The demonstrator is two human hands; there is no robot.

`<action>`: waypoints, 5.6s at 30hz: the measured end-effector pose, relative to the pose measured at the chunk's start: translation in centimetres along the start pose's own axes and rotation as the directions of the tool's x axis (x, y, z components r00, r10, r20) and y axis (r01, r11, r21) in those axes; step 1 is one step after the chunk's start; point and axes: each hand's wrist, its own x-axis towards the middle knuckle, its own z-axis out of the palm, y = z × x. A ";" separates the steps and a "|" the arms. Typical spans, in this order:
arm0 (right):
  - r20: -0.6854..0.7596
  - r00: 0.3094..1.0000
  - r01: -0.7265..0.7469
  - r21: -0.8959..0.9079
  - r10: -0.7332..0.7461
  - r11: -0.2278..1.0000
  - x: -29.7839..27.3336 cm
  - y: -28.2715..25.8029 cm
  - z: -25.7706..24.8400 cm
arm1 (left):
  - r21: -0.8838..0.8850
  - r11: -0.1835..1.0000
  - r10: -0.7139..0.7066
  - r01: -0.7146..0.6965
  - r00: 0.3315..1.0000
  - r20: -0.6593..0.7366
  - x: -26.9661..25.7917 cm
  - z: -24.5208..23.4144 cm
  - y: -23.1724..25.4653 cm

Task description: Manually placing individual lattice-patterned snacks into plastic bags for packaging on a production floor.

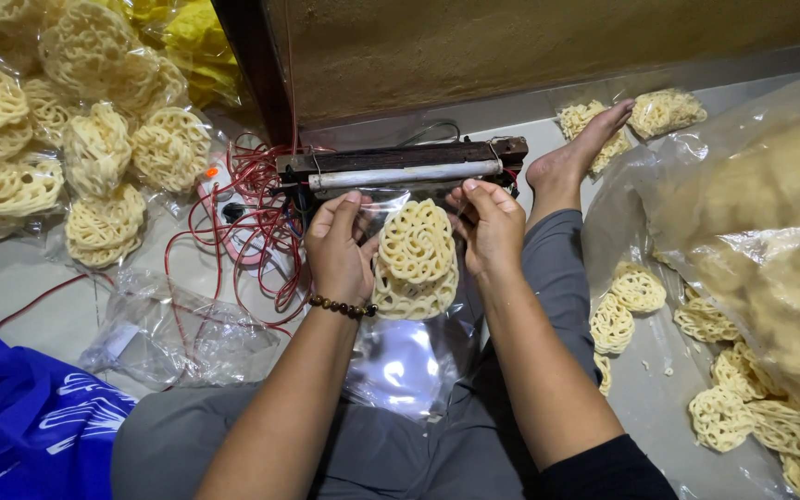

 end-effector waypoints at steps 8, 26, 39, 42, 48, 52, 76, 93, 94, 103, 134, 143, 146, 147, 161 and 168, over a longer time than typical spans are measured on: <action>0.048 0.999 -0.016 0.012 0.015 1.000 -1.2 -1.0 -0.6 | -0.019 0.999 0.027 -0.026 0.999 0.044 -1.2 -0.6 0.3; 0.690 0.568 0.823 -0.478 -0.448 0.307 -20.9 -5.6 -9.2 | 0.011 0.987 0.146 -0.163 0.911 0.384 -20.3 -12.4 3.1; 0.781 0.608 0.550 -0.286 -0.141 0.785 -28.4 -0.8 -10.0 | 0.088 0.996 -0.061 0.026 0.905 0.420 -22.6 -14.6 5.8; 0.866 0.474 0.542 -0.147 -0.157 0.827 -28.9 -1.7 -8.4 | 0.020 1.000 -0.012 0.006 0.944 0.330 -23.1 -17.3 4.6; 0.823 0.182 0.362 -0.564 0.538 0.742 -21.7 -1.7 -6.6 | -0.203 0.978 0.085 -0.058 0.988 0.127 -20.4 -25.6 4.0; 0.874 0.282 -0.025 -0.405 0.395 0.914 -19.5 -2.3 -2.1 | 0.286 0.878 0.405 -0.384 0.914 -0.014 -19.1 -27.2 5.1; -0.051 0.983 -0.051 -0.999 -0.175 0.005 9.2 0.9 -39.5 | 0.563 -0.714 -0.445 -0.415 0.891 0.093 -7.9 -13.9 -15.2; -0.581 0.814 -0.335 -0.499 -0.022 0.799 0.0 -3.5 -38.4 | 0.927 -0.094 0.083 -0.363 0.925 0.371 -8.0 -16.0 -13.5; -0.510 0.860 -0.286 -0.469 0.009 0.836 0.4 -1.4 -39.3 | 0.922 0.163 0.070 -0.350 0.937 0.343 -8.4 -15.5 -13.0; -0.430 0.902 -0.180 -0.421 -0.021 0.889 -1.6 1.3 -40.5 | 0.428 0.901 -0.200 0.078 0.948 0.248 -14.7 -11.7 -5.0; 0.861 0.508 0.021 0.021 -0.029 1.000 -17.2 -7.4 -18.5 | 0.459 0.886 -0.229 -0.065 0.800 0.555 -19.6 -9.7 4.7; 0.694 0.719 -0.275 0.322 -0.029 0.906 -20.2 -2.9 -19.5 | 0.529 0.735 0.045 -0.424 0.809 0.586 -19.9 -10.9 5.7; 0.746 0.665 -0.312 0.306 -0.024 0.899 -20.5 -2.1 -19.9 | 0.472 0.784 0.023 -0.403 0.779 0.627 -20.4 -10.8 6.1; 0.749 0.663 -0.316 0.303 -0.020 0.899 -21.1 -2.4 -19.3 | 0.473 0.784 0.025 -0.402 0.782 0.623 -20.6 -10.9 6.1; 0.893 0.434 0.721 -0.266 -0.117 0.640 -25.9 -9.6 -11.6 | 0.582 0.076 0.116 -0.810 0.587 0.801 -20.8 -10.2 7.9; 0.901 0.432 0.886 -0.430 0.026 0.176 -26.3 -10.3 -11.2 | 0.595 0.051 0.141 -0.802 0.596 0.791 -20.9 -9.2 8.5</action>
